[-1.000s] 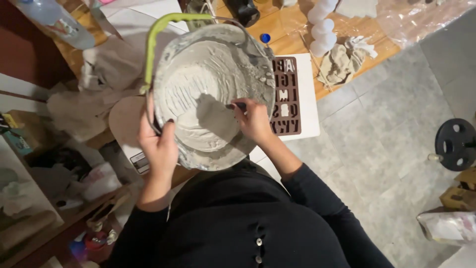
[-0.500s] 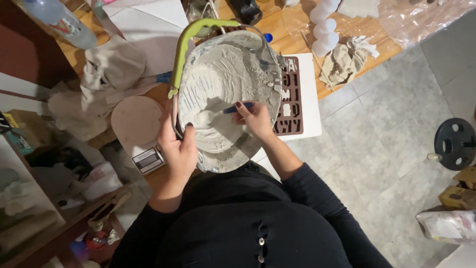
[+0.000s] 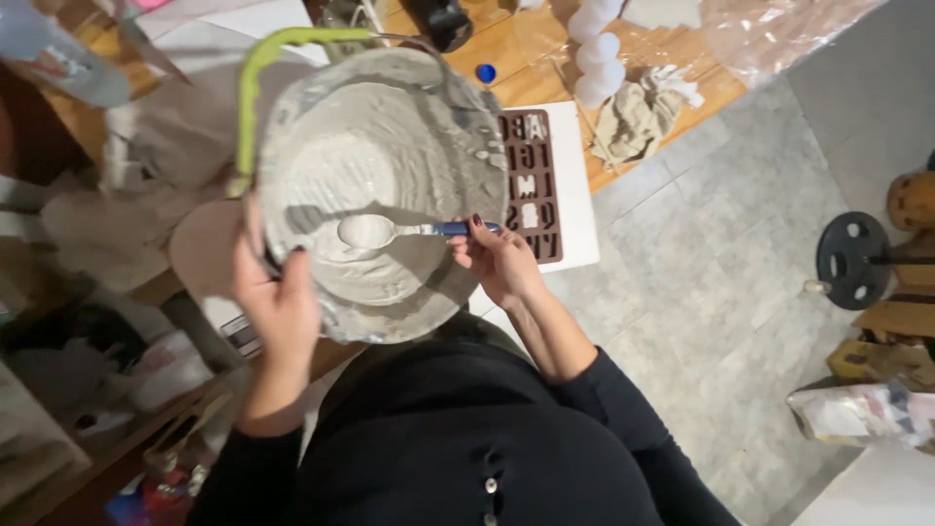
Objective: Mixing craft paste and carefully filling alphabet molds using a spoon and a stick.
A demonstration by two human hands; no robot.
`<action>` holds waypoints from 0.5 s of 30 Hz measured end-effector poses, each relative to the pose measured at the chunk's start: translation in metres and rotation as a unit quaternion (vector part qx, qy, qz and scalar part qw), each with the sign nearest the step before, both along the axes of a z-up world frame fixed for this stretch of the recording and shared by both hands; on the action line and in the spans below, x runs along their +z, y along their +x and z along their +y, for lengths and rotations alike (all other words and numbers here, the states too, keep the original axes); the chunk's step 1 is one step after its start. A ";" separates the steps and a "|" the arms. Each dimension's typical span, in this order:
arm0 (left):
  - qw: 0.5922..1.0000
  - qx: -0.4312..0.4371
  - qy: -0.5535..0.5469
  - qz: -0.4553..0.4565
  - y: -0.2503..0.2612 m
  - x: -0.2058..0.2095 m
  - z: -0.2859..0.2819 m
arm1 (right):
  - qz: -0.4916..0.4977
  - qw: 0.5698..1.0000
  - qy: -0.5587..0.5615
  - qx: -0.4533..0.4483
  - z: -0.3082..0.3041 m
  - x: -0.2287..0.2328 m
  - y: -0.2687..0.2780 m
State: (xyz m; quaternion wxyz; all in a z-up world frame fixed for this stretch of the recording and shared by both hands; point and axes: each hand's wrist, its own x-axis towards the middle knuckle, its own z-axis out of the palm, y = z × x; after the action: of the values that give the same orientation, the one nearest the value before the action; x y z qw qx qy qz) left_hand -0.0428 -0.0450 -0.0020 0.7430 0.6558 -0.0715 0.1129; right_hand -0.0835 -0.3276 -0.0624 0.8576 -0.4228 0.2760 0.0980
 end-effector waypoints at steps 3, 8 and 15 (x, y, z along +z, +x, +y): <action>0.999 0.040 0.018 0.023 -0.001 -0.005 0.007 | -0.001 0.998 0.052 -0.025 -0.026 0.008 -0.021; 0.999 0.052 0.003 0.002 0.007 -0.005 0.012 | -0.042 0.992 0.079 -0.089 -0.089 0.035 -0.031; 0.996 0.081 0.014 0.029 0.009 0.046 -0.005 | -0.060 0.977 0.076 -0.190 -0.181 0.042 -0.048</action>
State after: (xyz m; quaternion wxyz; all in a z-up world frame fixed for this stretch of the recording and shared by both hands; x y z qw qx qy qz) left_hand -0.0341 -0.0497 0.0440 0.7244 0.6724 0.0019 0.1521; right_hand -0.1313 -0.5082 -0.0200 0.9050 -0.3015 0.2915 -0.0718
